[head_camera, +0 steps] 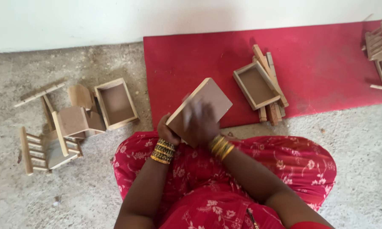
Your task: The person sits on the floor and wipes small wooden furniture parts, including box frames, panels, chair pieces and slats, one at a time with a cloth, turning each piece over to wipe its sides and setting it on the mat.
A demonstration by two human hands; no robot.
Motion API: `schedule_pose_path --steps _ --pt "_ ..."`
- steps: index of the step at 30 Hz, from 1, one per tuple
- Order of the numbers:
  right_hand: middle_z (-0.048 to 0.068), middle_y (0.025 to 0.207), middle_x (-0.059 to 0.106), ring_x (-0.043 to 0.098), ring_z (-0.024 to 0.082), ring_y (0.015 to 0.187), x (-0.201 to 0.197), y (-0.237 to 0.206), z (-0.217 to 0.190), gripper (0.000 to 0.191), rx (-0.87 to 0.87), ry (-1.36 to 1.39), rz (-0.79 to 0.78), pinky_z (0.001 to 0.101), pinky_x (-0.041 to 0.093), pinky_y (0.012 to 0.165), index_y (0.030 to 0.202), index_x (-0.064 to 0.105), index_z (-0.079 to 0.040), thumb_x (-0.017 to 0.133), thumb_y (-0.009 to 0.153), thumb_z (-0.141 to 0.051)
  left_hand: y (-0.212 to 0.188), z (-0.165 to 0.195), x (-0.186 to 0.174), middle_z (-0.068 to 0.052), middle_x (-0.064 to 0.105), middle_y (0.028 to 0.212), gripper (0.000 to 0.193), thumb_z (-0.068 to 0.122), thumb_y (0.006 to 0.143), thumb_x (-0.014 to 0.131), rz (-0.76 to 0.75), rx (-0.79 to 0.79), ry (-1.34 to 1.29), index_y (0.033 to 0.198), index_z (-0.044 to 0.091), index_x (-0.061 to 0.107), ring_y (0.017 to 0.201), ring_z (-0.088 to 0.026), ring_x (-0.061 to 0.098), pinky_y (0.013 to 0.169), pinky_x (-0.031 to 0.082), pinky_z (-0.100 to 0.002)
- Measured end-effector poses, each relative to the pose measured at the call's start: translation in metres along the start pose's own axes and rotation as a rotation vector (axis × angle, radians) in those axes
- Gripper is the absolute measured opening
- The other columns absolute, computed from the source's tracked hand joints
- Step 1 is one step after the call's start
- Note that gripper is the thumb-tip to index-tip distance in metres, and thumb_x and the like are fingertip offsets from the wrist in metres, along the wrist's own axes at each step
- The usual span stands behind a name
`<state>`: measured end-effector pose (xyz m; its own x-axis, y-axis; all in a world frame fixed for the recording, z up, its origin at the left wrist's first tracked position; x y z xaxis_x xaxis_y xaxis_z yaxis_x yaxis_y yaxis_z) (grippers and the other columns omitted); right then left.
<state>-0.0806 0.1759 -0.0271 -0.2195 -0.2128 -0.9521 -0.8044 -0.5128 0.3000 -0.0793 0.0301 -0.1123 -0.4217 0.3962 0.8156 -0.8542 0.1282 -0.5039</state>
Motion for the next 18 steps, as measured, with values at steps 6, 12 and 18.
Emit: schedule_pose_path --steps 6,12,18 --pt "0.032 0.133 0.052 0.054 0.046 0.121 -0.006 -0.007 0.131 0.079 0.730 0.505 0.245 0.0632 0.047 0.095 0.141 0.043 0.005 0.065 0.079 -0.038 -0.004 -0.004 0.009 -0.024 0.068 0.123 0.053 0.041 0.095 0.049 -0.045 -0.075 0.111 0.123 -0.003 0.061 0.109 -0.034 0.066 0.091 0.055 -0.051" --pt "0.024 0.114 0.067 0.071 0.034 0.098 0.016 -0.045 0.156 0.073 0.986 1.987 0.426 0.0473 0.061 0.080 0.128 0.059 0.006 0.058 0.089 -0.056 0.001 0.006 0.005 -0.021 0.065 0.107 0.046 0.044 0.110 0.058 -0.182 0.274 0.294 0.113 -0.001 0.056 0.105 -0.035 0.063 0.090 0.057 -0.051" --pt "0.024 0.113 0.071 0.076 0.030 0.095 -0.005 -0.053 0.162 0.094 0.898 1.646 0.571 0.0418 0.064 0.077 0.127 0.058 0.008 0.044 0.092 -0.078 -0.014 -0.002 0.012 -0.015 0.059 0.117 0.049 0.042 0.089 0.058 0.032 -0.064 0.401 0.126 0.011 0.054 0.109 -0.033 0.063 0.090 0.059 -0.056"
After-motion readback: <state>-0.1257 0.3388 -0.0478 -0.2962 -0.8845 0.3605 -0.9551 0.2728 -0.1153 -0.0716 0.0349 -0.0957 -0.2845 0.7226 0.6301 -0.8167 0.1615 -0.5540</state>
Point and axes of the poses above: each hand's wrist, its own y-axis towards the middle knuckle, its own x-axis out of the palm, z = x × y, the point moved 4 cm from there along y, towards the middle knuckle
